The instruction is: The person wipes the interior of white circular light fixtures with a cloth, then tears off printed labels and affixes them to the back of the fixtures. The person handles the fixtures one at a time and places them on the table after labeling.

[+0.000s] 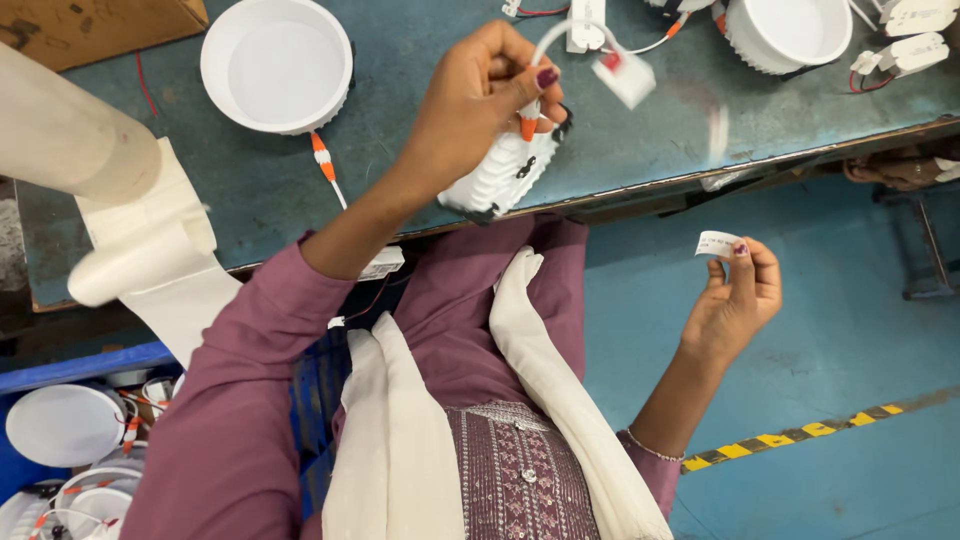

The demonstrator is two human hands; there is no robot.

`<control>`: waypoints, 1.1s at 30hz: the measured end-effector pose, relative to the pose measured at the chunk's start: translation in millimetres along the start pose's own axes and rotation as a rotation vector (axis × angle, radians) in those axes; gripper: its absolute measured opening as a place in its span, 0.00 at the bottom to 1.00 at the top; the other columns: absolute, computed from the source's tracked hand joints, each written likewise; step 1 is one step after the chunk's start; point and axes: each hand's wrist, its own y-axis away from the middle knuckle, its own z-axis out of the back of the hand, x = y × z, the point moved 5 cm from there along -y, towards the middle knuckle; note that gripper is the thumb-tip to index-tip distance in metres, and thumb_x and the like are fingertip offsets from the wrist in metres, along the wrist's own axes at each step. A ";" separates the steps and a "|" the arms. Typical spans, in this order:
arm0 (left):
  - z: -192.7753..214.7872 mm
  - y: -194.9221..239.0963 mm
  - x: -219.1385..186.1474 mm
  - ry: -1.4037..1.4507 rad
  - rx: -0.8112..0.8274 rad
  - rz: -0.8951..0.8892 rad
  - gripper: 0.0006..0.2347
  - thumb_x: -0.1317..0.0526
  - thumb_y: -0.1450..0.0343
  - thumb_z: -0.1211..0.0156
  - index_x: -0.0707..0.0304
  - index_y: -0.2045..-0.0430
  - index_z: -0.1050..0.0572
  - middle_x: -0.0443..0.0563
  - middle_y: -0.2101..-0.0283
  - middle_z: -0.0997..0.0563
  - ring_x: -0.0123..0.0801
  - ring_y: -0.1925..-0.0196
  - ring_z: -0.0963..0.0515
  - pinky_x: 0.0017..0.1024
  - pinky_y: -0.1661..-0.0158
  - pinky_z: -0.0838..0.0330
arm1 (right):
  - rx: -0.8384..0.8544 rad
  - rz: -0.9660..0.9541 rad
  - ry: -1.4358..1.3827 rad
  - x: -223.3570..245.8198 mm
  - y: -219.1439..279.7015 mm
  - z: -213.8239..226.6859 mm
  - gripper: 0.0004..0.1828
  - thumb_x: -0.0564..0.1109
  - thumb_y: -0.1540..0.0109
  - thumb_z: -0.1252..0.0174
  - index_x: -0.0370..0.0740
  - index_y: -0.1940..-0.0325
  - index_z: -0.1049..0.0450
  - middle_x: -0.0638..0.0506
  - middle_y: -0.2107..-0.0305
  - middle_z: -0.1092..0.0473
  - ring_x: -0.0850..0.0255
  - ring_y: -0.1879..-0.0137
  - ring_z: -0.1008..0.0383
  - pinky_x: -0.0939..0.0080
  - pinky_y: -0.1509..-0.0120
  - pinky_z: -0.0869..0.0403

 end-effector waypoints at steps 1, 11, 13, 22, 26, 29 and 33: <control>1.3 -1.5 7.1 0.076 -0.049 0.036 0.08 0.62 0.23 0.40 0.68 0.62 0.31 0.55 0.64 0.17 0.32 0.62 0.13 0.28 0.66 0.17 | -0.017 -0.004 0.013 1.8 1.1 5.2 0.03 0.37 0.30 0.39 0.35 0.53 0.25 0.51 0.60 0.28 0.65 0.54 0.26 0.64 0.46 0.27; 70.6 7.0 4.5 0.035 -0.233 -0.114 0.10 0.61 0.20 0.39 0.69 0.61 0.33 0.61 0.59 0.17 0.38 0.56 0.12 0.35 0.54 0.13 | -0.021 -0.029 0.031 -0.5 3.3 7.8 0.02 0.37 0.30 0.39 0.35 0.54 0.25 0.52 0.60 0.27 0.66 0.54 0.26 0.64 0.46 0.28; 83.0 14.9 1.5 -0.006 -0.258 -0.115 0.11 0.61 0.20 0.38 0.70 0.61 0.32 0.61 0.60 0.17 0.39 0.55 0.12 0.36 0.53 0.16 | 0.002 -0.052 0.037 -5.0 2.3 -0.9 0.02 0.36 0.30 0.39 0.35 0.54 0.25 0.52 0.60 0.27 0.66 0.55 0.26 0.65 0.46 0.28; 81.9 20.9 55.8 0.033 -0.505 0.015 0.13 0.48 0.19 0.50 0.59 0.57 0.30 0.41 0.76 0.34 0.17 0.77 0.36 0.22 0.66 0.21 | 0.115 -0.110 0.030 -20.8 3.3 -29.9 0.01 0.33 0.30 0.40 0.32 0.54 0.25 0.50 0.61 0.27 0.65 0.56 0.26 0.66 0.48 0.27; 70.0 5.9 69.3 0.165 -0.252 -0.011 0.10 0.52 0.18 0.50 0.58 0.56 0.30 0.38 0.77 0.40 0.17 0.77 0.42 0.20 0.74 0.43 | 0.115 -0.163 0.071 -23.8 6.5 -23.0 0.03 0.32 0.31 0.41 0.31 0.53 0.24 0.49 0.61 0.26 0.66 0.58 0.27 0.67 0.49 0.27; 58.0 -8.9 74.9 0.133 -0.051 0.055 0.06 0.58 0.20 0.49 0.58 0.56 0.29 0.37 0.78 0.40 0.16 0.79 0.45 0.19 0.77 0.51 | 0.117 -0.201 0.077 -26.1 11.1 -23.3 0.03 0.32 0.31 0.41 0.30 0.53 0.24 0.49 0.62 0.27 0.66 0.59 0.27 0.67 0.47 0.26; 35.4 -25.3 74.4 -0.027 0.185 0.036 0.07 0.61 0.18 0.52 0.58 0.52 0.26 0.38 0.78 0.39 0.17 0.78 0.42 0.20 0.74 0.48 | 0.181 -0.211 0.049 -27.6 13.8 -42.6 0.05 0.31 0.32 0.41 0.30 0.53 0.24 0.49 0.62 0.26 0.66 0.59 0.27 0.67 0.48 0.26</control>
